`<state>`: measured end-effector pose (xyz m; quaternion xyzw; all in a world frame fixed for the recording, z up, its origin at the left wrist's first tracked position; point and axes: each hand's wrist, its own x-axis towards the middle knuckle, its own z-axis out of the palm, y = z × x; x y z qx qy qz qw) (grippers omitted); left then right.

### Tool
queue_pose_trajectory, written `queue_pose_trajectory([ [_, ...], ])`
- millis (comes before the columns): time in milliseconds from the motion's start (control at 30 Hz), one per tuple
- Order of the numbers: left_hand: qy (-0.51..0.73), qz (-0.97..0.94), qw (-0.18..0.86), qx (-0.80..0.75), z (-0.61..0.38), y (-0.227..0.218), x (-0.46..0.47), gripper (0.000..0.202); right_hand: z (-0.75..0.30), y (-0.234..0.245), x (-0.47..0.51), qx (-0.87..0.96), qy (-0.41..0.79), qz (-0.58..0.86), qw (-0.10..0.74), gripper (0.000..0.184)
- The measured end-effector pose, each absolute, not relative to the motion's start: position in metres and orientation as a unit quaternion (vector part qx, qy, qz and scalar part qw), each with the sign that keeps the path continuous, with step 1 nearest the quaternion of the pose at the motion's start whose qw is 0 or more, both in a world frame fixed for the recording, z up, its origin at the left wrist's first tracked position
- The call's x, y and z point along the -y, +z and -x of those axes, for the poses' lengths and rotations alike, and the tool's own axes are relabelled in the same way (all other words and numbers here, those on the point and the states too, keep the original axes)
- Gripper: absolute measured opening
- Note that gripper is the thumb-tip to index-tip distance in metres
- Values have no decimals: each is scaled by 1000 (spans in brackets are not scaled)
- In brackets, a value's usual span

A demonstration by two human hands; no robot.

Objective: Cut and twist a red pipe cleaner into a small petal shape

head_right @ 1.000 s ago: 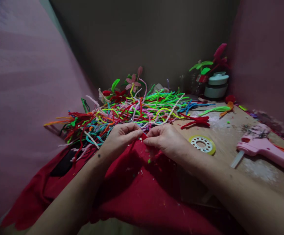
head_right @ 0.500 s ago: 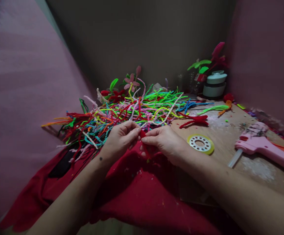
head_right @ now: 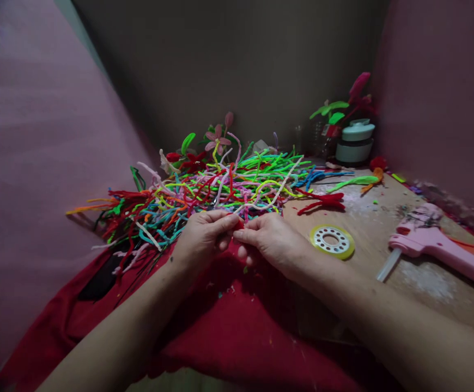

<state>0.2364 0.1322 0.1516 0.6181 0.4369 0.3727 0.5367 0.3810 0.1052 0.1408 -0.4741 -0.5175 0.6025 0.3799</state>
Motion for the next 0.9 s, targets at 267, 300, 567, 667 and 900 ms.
queue_pose_trajectory([
  [267,417,-612,486,-463,-244,153,-129,28,-373,134,-103,556,533,505,389,32],
  [300,407,-613,497,-460,-243,154,-131,27,-374,133,-104,550,551,492,389,29],
  [567,373,-607,547,-440,-235,158,-136,26,-377,133,-106,573,533,497,376,27],
  [667,351,-625,543,-438,-233,159,-136,27,-375,136,-104,561,557,486,373,27],
  [900,345,-649,533,-419,-231,160,-138,22,-375,138,-101,513,607,480,371,21],
])
